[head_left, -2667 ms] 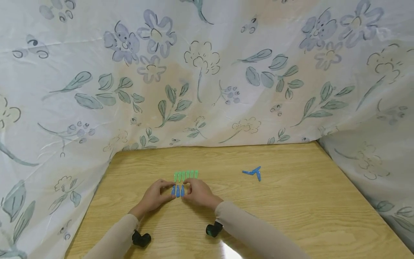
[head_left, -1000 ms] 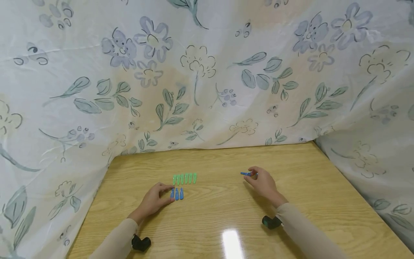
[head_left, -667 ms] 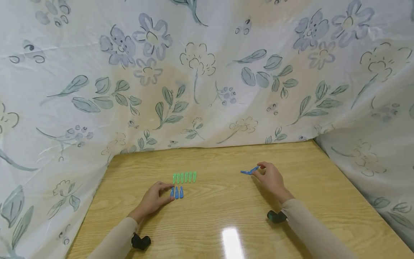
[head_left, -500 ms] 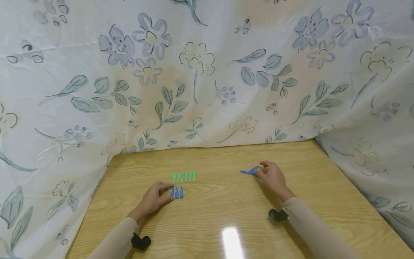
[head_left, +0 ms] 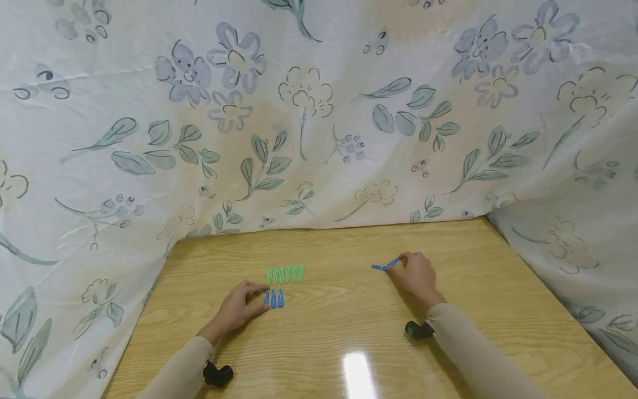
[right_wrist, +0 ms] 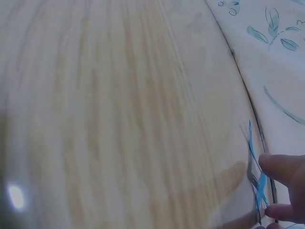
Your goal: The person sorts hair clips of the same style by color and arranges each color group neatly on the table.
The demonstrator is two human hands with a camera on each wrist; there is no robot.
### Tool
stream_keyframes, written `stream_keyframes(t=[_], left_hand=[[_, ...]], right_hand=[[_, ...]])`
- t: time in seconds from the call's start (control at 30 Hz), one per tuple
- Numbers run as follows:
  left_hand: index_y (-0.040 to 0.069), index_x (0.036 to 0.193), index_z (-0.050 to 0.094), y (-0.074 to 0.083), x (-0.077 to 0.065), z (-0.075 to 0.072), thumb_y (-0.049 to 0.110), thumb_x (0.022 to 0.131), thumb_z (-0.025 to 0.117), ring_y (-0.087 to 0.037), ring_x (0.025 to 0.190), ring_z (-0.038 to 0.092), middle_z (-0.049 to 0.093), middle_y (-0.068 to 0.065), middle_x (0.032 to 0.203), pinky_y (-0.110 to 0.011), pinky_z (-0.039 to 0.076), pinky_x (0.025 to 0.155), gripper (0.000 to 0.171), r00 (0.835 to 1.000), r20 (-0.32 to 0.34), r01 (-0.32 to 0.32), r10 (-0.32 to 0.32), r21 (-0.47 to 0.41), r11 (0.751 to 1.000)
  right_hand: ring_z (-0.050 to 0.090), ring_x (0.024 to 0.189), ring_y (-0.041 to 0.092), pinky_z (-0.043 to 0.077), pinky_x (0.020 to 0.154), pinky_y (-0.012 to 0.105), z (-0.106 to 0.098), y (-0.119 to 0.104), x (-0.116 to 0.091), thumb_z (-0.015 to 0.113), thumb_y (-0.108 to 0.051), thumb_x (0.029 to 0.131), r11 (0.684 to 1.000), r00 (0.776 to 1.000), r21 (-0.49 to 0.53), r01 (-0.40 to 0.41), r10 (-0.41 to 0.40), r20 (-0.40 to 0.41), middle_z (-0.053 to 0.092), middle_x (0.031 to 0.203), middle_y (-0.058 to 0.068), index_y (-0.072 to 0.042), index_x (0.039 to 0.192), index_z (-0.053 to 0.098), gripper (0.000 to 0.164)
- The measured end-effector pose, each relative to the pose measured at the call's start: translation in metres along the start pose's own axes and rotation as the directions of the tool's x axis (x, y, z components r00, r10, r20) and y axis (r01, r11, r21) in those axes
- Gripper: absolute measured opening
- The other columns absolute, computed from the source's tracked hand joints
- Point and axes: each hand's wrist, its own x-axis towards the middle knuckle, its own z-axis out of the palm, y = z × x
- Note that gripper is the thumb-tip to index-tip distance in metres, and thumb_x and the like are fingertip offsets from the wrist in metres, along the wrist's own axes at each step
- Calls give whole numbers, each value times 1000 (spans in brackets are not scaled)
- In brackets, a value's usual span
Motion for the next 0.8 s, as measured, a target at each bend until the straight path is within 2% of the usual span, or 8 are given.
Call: stream_keyframes(t=[0.23,0.4,0.6,0.8], left_hand=[[18,130,70,-1,3,0,35,84,83,-12,88,47,64,0,112,-27,42,75,50,1000,4,-6,6,7,1000],[18,130,70,-2,4,-1,34,84,83,-12,88,47,64,-1,112,-27,42,75,50,1000,7,-5,5,4,1000],[18,130,70,-3,6,-1,35,85,82,-12,90,49,64,-2,115,-29,43,77,50,1000,7,-4,4,-1,1000],[19,130,70,-3,11,-1,35,85,82,-13,88,47,64,-2,114,-29,42,76,49,1000,14,-1,1,0,1000]], right_hand=[[61,100,44,50,70,48,6,-2,4,74,-48,86,999,1000,-51,7,-7,1,63,115,26,-2,125,68,60],[61,100,44,50,70,49,8,-1,8,75,-47,86,999,1000,-45,3,-2,17,63,116,27,-3,124,68,58],[63,97,39,48,63,40,4,-1,12,75,-45,87,1000,999,15,-10,9,42,65,115,24,-4,126,66,57],[62,105,40,49,64,38,-1,-6,16,75,-42,87,997,998,73,-37,32,60,62,122,24,-4,131,63,58]])
